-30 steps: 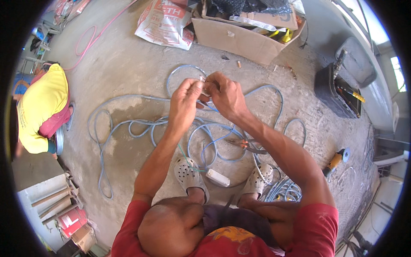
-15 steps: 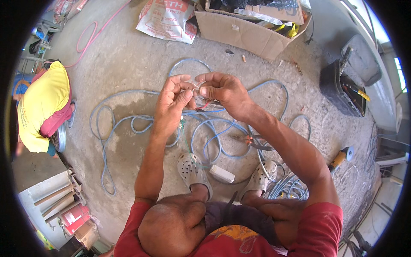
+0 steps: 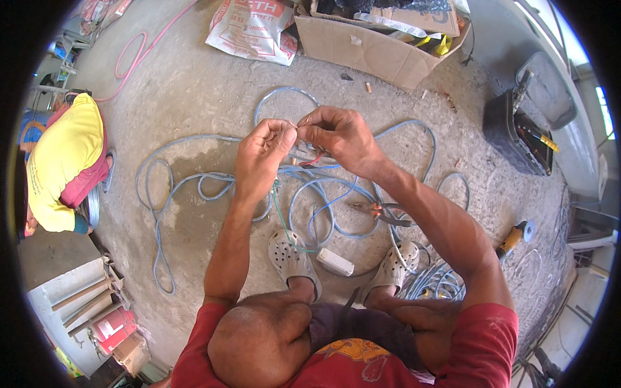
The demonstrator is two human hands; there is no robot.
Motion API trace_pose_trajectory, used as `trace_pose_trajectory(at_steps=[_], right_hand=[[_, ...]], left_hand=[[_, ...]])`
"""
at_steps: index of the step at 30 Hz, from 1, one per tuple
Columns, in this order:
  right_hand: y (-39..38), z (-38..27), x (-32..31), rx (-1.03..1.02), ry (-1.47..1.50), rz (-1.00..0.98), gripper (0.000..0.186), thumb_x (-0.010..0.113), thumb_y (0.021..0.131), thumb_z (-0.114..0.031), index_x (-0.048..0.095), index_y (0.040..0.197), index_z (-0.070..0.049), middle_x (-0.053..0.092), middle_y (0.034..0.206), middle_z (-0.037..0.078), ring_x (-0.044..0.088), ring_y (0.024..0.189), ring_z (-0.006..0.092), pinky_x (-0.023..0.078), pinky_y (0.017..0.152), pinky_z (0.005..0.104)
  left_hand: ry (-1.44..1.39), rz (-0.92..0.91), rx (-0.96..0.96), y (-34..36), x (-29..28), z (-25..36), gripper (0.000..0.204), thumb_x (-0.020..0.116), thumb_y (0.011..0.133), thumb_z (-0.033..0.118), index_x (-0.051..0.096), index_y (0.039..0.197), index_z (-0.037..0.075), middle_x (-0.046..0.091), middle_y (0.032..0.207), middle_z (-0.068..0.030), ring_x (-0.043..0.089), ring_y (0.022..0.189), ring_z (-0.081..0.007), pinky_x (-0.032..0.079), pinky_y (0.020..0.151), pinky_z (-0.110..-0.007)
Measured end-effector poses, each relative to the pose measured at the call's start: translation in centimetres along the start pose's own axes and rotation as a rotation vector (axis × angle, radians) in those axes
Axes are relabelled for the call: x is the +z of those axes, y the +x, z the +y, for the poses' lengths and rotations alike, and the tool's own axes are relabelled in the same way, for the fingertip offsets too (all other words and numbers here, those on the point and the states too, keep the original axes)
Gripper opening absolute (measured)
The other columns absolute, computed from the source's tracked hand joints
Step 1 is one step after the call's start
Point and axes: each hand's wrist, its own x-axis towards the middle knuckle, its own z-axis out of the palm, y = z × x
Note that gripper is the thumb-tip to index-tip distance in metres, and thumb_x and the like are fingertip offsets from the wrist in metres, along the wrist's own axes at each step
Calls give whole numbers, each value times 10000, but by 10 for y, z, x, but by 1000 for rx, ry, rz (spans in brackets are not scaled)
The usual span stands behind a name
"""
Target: The person sits on the floor and uses pliers and a knife to strip insulation from electrical wires, twist the exposed strands, and connect them. A dog walks through the scene briefly.
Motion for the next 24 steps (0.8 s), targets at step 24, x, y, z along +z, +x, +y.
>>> trace_pose_trajectory(at_steps=[24], right_hand=[[-16,5,7,-125,-21,65,156,682,938,-61,680,1063,31,707,933,82,683,827,139,577,668,269]], left_hand=[[-303,-105,-214,-7,0,-3,253,663,979,255,666,1044,11,564,768,40,478,672,-42,383,595,-215]])
